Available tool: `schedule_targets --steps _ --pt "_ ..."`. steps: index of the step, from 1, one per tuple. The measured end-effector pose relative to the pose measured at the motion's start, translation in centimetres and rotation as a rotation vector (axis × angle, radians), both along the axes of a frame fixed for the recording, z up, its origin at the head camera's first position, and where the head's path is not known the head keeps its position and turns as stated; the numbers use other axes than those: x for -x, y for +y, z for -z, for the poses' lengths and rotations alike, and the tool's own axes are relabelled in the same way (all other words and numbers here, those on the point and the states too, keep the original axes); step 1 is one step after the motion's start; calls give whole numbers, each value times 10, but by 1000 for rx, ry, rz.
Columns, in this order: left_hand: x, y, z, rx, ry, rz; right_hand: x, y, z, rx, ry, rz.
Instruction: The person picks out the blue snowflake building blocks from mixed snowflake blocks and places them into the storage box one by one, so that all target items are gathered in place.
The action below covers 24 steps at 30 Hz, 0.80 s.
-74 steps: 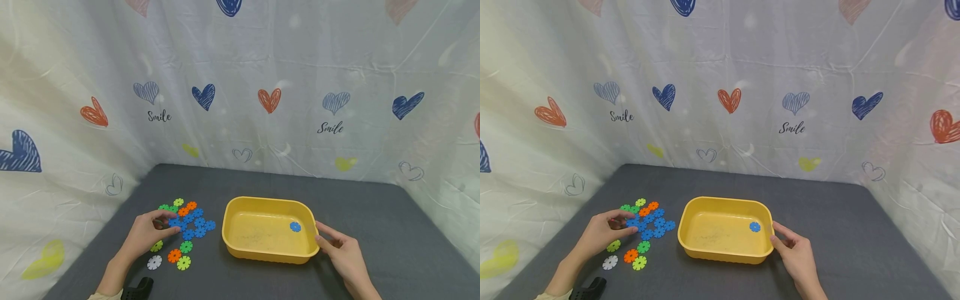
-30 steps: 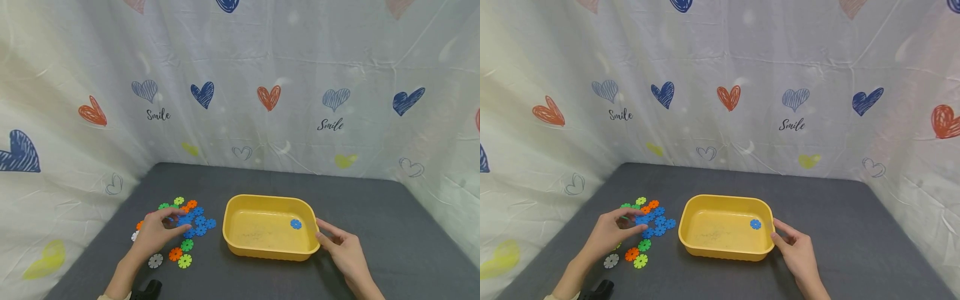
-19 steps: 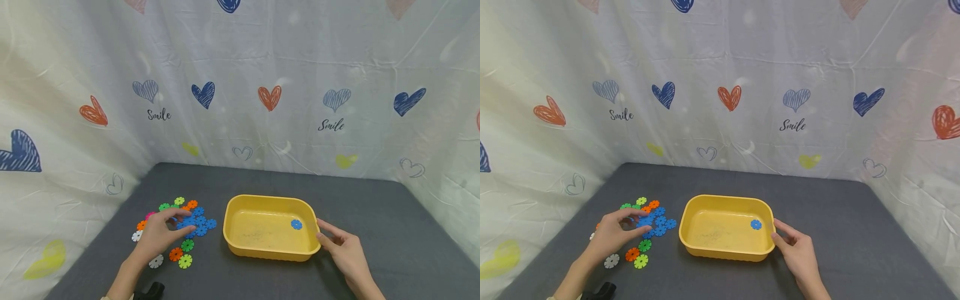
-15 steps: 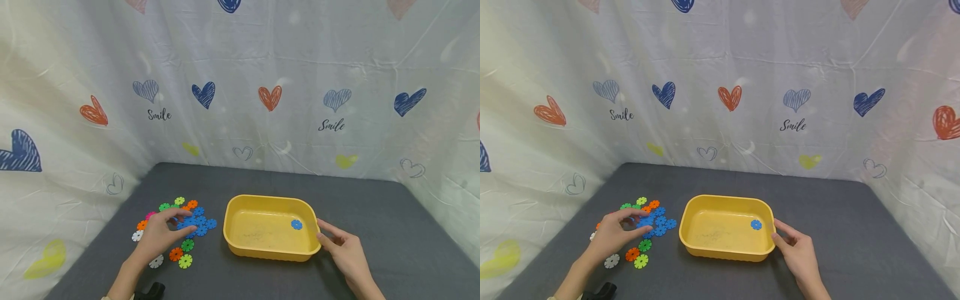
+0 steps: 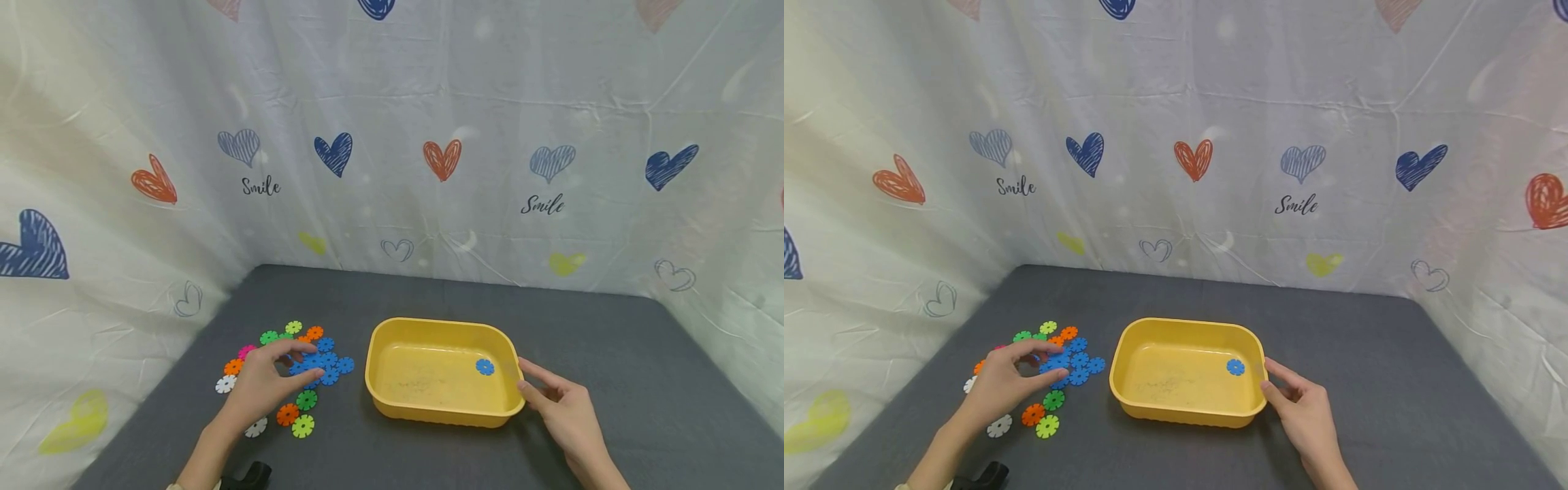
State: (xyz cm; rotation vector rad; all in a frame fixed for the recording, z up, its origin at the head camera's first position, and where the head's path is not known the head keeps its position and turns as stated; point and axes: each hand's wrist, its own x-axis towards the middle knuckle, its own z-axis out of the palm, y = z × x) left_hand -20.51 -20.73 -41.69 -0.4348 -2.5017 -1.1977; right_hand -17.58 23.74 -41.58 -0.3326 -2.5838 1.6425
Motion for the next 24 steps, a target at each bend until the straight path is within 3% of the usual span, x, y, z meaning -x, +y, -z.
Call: schedule_targets --steps 9,24 --pt "-2 5 -2 -29 -22 -12 0 -1 -1 -3 0 7" --pt "-5 13 -1 -52 17 17 0 -1 -1 -9 0 2"
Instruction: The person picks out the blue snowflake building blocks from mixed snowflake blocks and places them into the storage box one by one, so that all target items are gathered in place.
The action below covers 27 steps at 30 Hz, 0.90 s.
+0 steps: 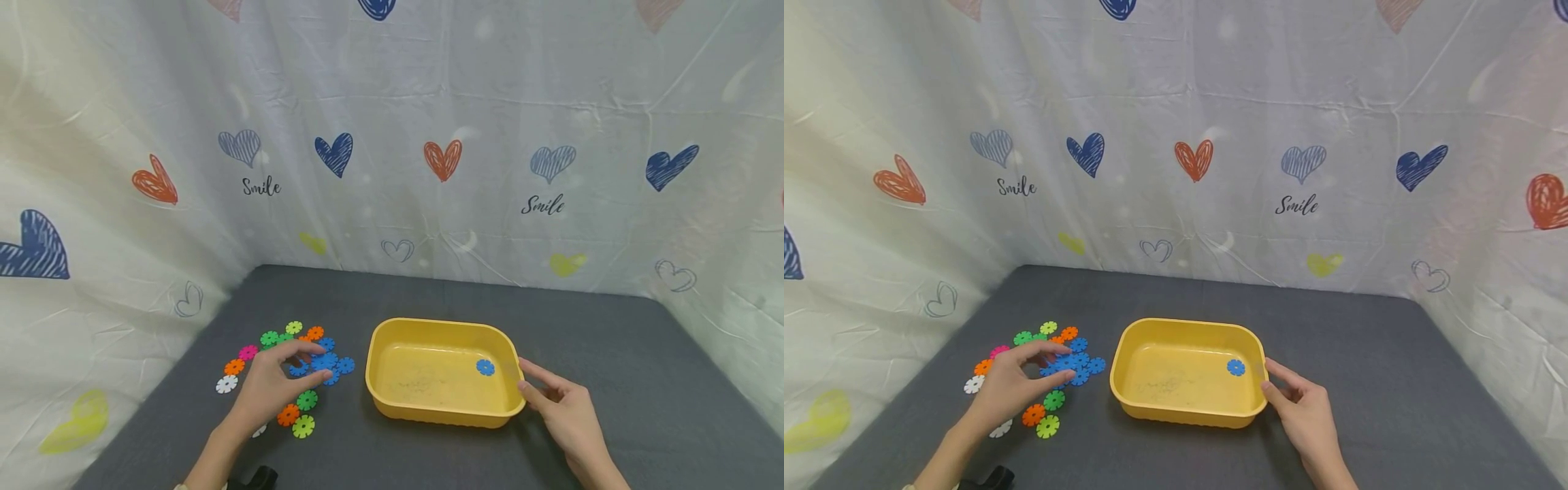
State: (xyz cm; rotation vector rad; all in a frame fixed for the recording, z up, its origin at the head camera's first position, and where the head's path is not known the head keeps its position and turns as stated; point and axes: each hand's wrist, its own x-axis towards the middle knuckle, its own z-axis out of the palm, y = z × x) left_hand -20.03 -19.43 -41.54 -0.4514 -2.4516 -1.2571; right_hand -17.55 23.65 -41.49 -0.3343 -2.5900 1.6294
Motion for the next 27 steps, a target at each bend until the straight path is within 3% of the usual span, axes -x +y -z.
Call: schedule_targets --steps 13,27 --pt "-1 5 6 -9 5 23 -1 1 2 19 0 -13" --pt "0 16 6 -96 -47 57 -1 2 -1 11 33 -17"
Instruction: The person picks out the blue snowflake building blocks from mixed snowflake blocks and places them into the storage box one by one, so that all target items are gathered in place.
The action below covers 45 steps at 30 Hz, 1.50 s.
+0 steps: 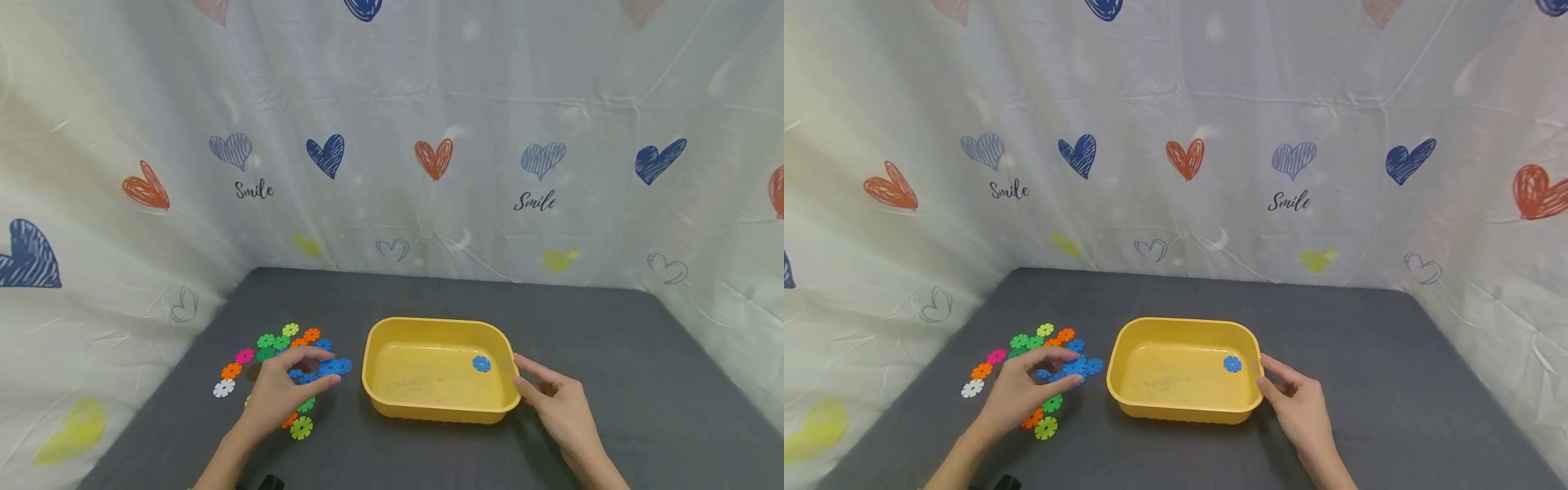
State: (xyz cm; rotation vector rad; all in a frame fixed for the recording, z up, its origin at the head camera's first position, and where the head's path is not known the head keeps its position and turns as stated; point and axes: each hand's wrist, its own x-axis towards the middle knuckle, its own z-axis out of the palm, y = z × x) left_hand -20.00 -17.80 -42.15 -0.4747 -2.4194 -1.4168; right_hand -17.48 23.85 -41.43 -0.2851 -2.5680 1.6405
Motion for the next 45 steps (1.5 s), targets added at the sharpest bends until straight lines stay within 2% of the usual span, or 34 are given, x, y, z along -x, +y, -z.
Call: schedule_targets --steps 3,9,12,21,26,32,36,39,45 --pt "-3 5 -4 -11 -6 -6 1 -1 0 0 4 -3" --pt "-15 17 -23 -31 2 17 1 0 -1 0 0 2" --pt "-18 21 -28 -50 -12 30 1 0 -1 -6 -7 6" --pt "-20 28 -23 -81 -36 22 -1 1 0 2 -28 -2" --pt "-21 34 -26 -105 -6 39 0 1 -2 -1 -11 2" --pt "-25 40 -29 -129 17 30 0 1 -2 3 -2 -5" --pt "-27 45 -30 -147 49 64 1 1 -2 -9 2 0" --pt "-28 49 -31 -158 43 69 0 2 -2 -13 2 4" --pt "-27 54 -31 -153 -14 49 0 1 -2 -8 -5 6"
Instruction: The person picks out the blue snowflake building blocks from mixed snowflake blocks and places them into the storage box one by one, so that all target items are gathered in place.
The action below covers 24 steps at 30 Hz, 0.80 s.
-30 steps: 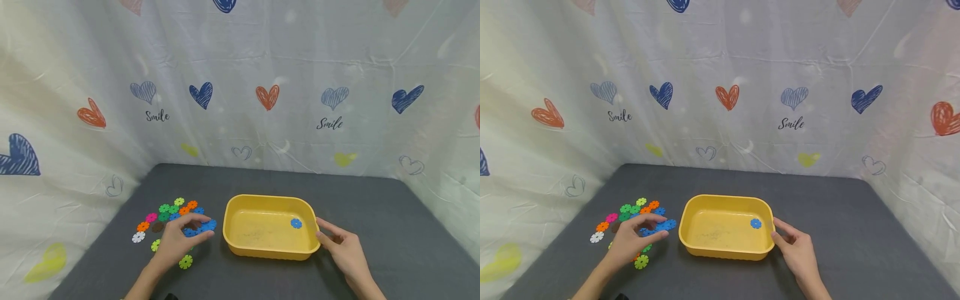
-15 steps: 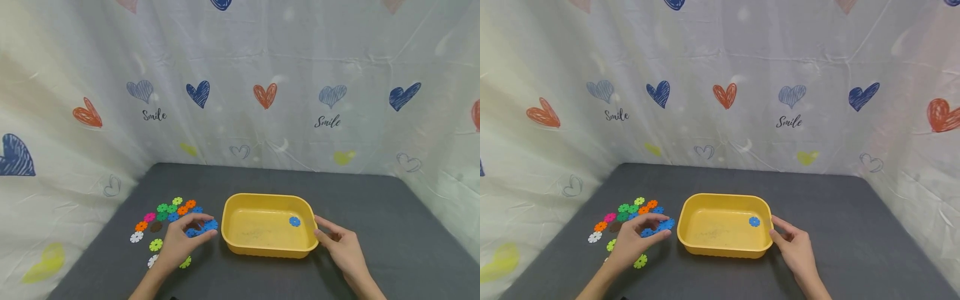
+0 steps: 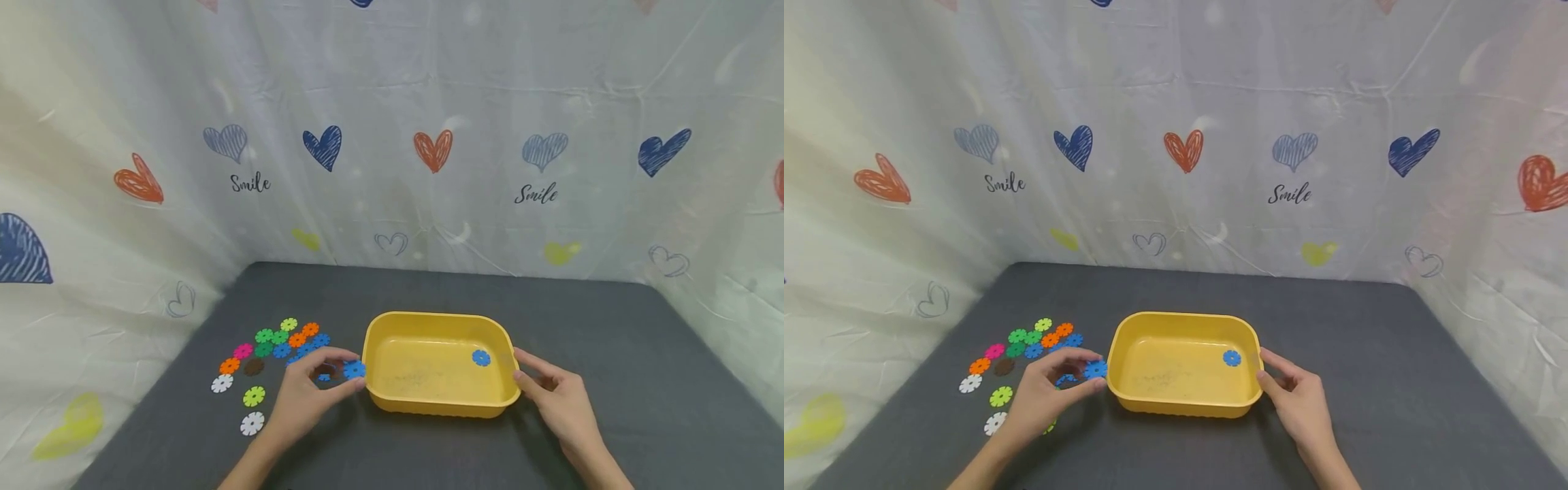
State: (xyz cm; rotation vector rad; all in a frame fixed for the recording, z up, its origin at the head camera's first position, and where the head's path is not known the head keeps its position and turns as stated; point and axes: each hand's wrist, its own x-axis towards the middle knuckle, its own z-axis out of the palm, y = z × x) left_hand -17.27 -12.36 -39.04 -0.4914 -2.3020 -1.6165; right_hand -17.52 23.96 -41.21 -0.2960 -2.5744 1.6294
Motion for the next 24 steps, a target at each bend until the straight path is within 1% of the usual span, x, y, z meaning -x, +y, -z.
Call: schedule_targets --steps 2,5,10,13,15,19,22,24 --pt "1 2 0 5 -9 8 0 0 0 -1 -1 7" --pt "3 6 0 14 9 21 -1 1 0 -11 -1 16" --pt "15 11 12 43 64 35 -1 1 -1 -23 4 9" --pt "24 14 18 61 77 57 -1 2 0 -30 5 1" --pt "28 17 18 61 85 74 -1 2 0 -30 3 -4" --pt "36 25 13 62 106 91 0 1 0 -27 3 -9" --pt "41 32 11 71 130 111 0 0 1 -28 5 -10" --pt "44 38 11 75 134 122 0 -1 1 -27 6 -13"
